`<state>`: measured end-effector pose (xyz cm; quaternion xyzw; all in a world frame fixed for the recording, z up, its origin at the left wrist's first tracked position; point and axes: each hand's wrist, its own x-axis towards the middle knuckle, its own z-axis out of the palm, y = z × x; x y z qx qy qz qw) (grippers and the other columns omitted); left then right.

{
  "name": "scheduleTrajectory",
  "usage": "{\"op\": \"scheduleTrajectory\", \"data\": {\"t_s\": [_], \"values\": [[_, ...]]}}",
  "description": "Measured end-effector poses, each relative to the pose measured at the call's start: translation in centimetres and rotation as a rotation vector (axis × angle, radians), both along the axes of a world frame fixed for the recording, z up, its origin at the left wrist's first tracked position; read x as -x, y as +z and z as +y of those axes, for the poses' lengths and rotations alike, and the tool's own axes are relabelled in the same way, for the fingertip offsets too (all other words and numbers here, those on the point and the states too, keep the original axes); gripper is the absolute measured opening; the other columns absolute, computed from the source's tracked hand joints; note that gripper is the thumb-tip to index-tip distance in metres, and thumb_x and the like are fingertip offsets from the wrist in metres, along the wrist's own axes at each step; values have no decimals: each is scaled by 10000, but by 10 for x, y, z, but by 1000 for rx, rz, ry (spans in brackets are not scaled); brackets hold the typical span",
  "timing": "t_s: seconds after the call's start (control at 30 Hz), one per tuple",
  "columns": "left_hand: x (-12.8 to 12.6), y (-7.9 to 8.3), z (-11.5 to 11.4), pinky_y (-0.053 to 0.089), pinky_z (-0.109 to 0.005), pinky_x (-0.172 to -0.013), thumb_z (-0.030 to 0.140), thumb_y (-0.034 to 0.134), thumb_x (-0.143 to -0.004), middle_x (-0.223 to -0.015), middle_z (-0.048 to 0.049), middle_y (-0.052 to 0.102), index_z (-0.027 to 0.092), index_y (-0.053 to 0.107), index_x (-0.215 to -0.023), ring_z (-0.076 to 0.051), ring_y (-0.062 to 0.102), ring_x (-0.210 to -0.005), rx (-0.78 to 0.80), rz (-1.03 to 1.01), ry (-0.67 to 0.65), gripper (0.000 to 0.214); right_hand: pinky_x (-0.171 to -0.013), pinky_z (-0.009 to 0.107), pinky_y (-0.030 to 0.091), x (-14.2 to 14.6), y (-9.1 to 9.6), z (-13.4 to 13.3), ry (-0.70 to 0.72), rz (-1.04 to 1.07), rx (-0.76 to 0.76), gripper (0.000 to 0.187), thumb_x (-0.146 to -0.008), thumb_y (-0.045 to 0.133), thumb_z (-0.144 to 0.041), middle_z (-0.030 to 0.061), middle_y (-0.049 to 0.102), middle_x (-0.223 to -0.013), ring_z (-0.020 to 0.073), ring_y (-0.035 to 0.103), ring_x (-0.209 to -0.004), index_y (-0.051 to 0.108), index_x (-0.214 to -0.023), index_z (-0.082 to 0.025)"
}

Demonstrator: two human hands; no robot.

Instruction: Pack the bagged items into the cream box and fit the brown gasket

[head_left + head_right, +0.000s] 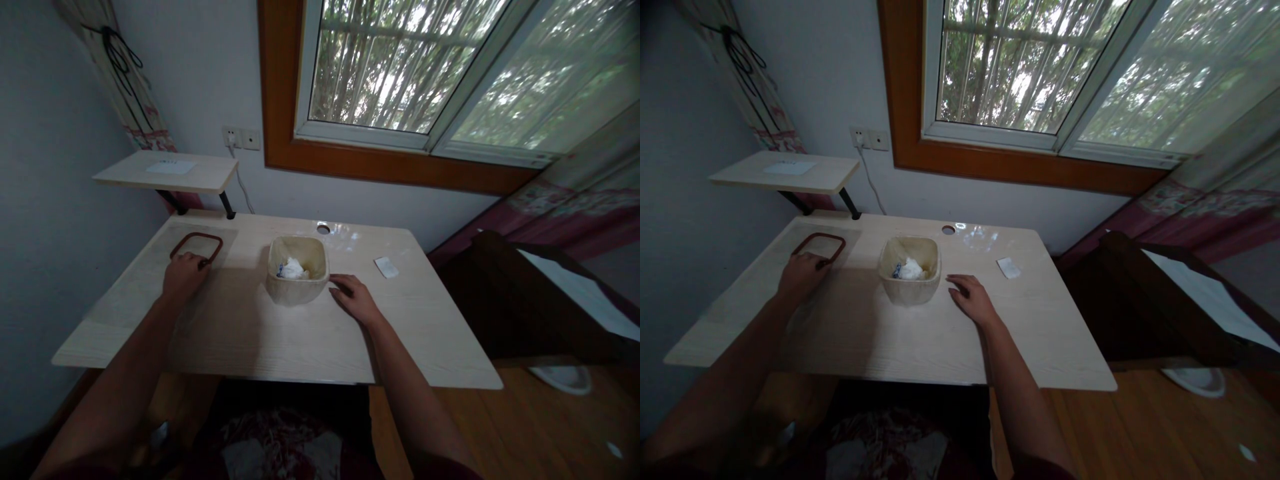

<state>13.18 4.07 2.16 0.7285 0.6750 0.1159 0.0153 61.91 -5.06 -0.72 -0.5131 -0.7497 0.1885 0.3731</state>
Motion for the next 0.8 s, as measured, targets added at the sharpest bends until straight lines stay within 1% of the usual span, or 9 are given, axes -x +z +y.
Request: {"op": "scheduleTrajectory", "data": {"t_s": [0.07, 0.13, 0.27, 0.4, 0.5, 0.57, 0.63, 0.73, 0.8], "values": [[-5, 0, -2, 408, -478, -979, 457, 480, -903, -1183, -172, 661, 147, 705, -1088, -349, 514, -1134, -13, 58, 38, 425, -1020, 499, 504, -1, -1, 0, 5, -17, -10, 321, -901, 618, -309, 62, 707, -1207, 271, 625, -1146, 695, -1212, -300], [-9, 2, -3, 410, -475, -968, 446, 468, -909, -1174, -173, 664, 144, 710, -1074, -350, 519, -1124, -15, 78, 48, 421, -1015, 492, 504, -1, -2, 0, 13, -32, -19, 322, -899, 617, -296, 60, 709, -1200, 268, 623, -1139, 695, -1212, -296], [-15, 7, -4, 411, -466, -965, 435, 465, -912, -1154, -161, 674, 145, 716, -1048, -344, 527, -1122, -33, 77, 25, 406, -1008, 488, 503, 0, -1, 0, 15, -47, -17, 313, -898, 616, -279, 61, 711, -1186, 268, 622, -1125, 699, -1200, -288], [-24, 19, -9, 420, -433, -991, 419, 460, -923, -1145, -138, 675, 152, 703, -1049, -312, 553, -1120, -110, 52, -9, 383, -997, 493, 507, 0, -1, 0, 3, -47, -22, 321, -898, 614, -280, 66, 711, -1166, 270, 623, -1110, 690, -1210, -283], [-35, 34, -17, 428, -402, -1017, 413, 458, -936, -1130, -117, 679, 175, 688, -1044, -281, 585, -1112, -168, -29, -73, 348, -989, 491, 510, 1, -1, 0, -10, -41, -22, 337, -897, 613, -283, 69, 708, -1160, 272, 625, -1103, 679, -1227, -285], [-43, 47, -25, 439, -403, -1021, 423, 460, -946, -1118, -104, 682, 194, 679, -1035, -277, 597, -1112, -225, -97, -119, 329, -993, 493, 507, 1, 0, 0, -10, -39, -20, 341, -898, 608, -283, 69, 703, -1168, 275, 622, -1109, 674, -1233, -290], [-53, 61, -33, 459, -403, -1002, 437, 474, -950, -1102, -90, 686, 210, 673, -1023, -271, 610, -1098, -281, -158, -169, 311, -999, 494, 503, 1, 0, 0, -2, -40, -20, 347, -900, 604, -279, 67, 700, -1175, 275, 618, -1114, 668, -1240, -293], [-69, 84, -46, 493, -378, -944, 437, 514, -947, -1055, -68, 689, 222, 675, -1018, -241, 639, -1028, -314, -217, -261, 278, -996, 500, 503, 1, 1, 0, 2, -40, -22, 356, -896, 601, -274, 67, 700, -1175, 277, 616, -1112, 664, -1246, -298], [-81, 99, -54, 498, -379, -940, 431, 535, -942, -1029, -58, 690, 227, 681, -1007, -232, 645, -1014, -334, -234, -306, 259, -992, 508, 506, 1, 0, 0, -2, -36, -21, 358, -893, 598, -279, 68, 700, -1174, 282, 617, -1110, 666, -1244, -303]]}}
